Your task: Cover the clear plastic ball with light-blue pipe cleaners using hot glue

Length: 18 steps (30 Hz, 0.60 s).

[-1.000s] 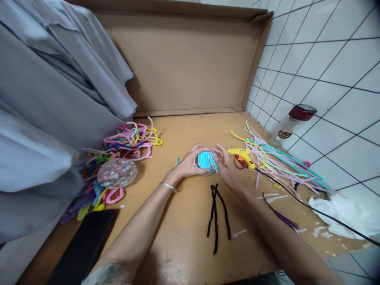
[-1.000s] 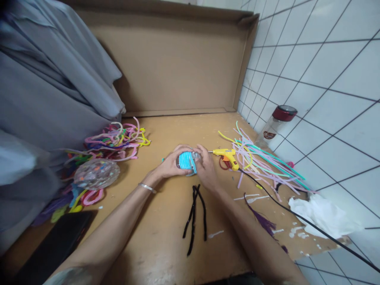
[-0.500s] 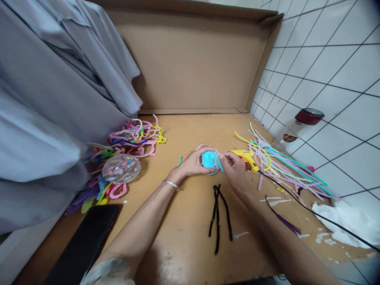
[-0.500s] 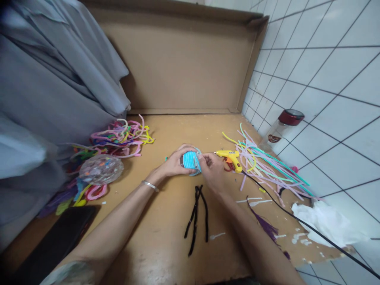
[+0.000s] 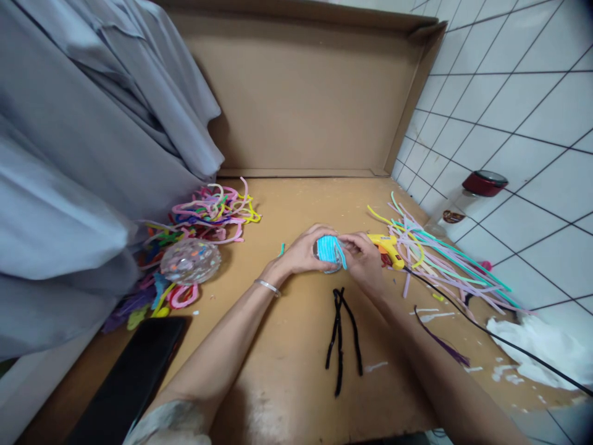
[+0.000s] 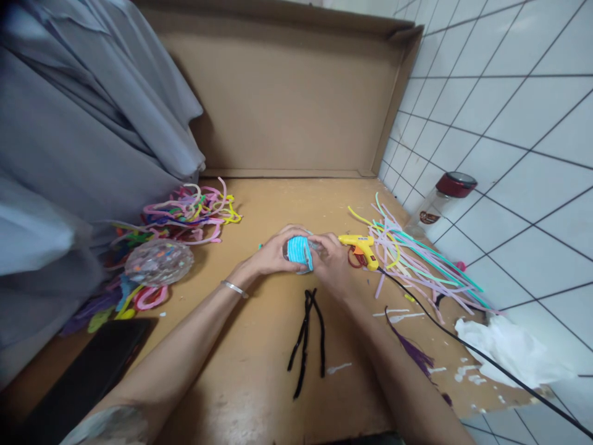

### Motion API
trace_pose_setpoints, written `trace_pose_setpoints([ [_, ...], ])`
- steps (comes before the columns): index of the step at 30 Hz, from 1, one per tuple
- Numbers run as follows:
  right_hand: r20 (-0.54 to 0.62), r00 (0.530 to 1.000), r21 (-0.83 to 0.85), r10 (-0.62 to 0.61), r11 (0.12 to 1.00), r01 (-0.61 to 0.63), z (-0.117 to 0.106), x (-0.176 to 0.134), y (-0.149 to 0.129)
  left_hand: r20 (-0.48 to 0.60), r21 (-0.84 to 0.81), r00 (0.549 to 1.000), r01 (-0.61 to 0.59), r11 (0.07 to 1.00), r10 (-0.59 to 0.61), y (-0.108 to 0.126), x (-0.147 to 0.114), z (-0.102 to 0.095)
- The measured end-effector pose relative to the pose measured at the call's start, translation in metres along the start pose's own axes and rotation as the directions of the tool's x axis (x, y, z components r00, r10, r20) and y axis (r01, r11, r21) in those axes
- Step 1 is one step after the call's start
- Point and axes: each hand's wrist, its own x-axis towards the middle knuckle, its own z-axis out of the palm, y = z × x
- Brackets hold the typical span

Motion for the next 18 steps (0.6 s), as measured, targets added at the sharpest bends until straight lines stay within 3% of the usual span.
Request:
trace_pose_setpoints([
  [13,0.04,0.986,-0.283,-0.16,0.945,0.164,0.0012,-0.0056,-0.0064,0.015,-0.01,0.999,-0.037,0.999,0.037,0.0045,0.0008,-0.003],
  [18,0.01,0.983,-0.298,-0.181,0.938,0.175,0.0049,-0.0082,-0.0046,0.025,0.0,0.999,-0.022,1.0,0.022,0.0031,0.0004,-0.0031],
])
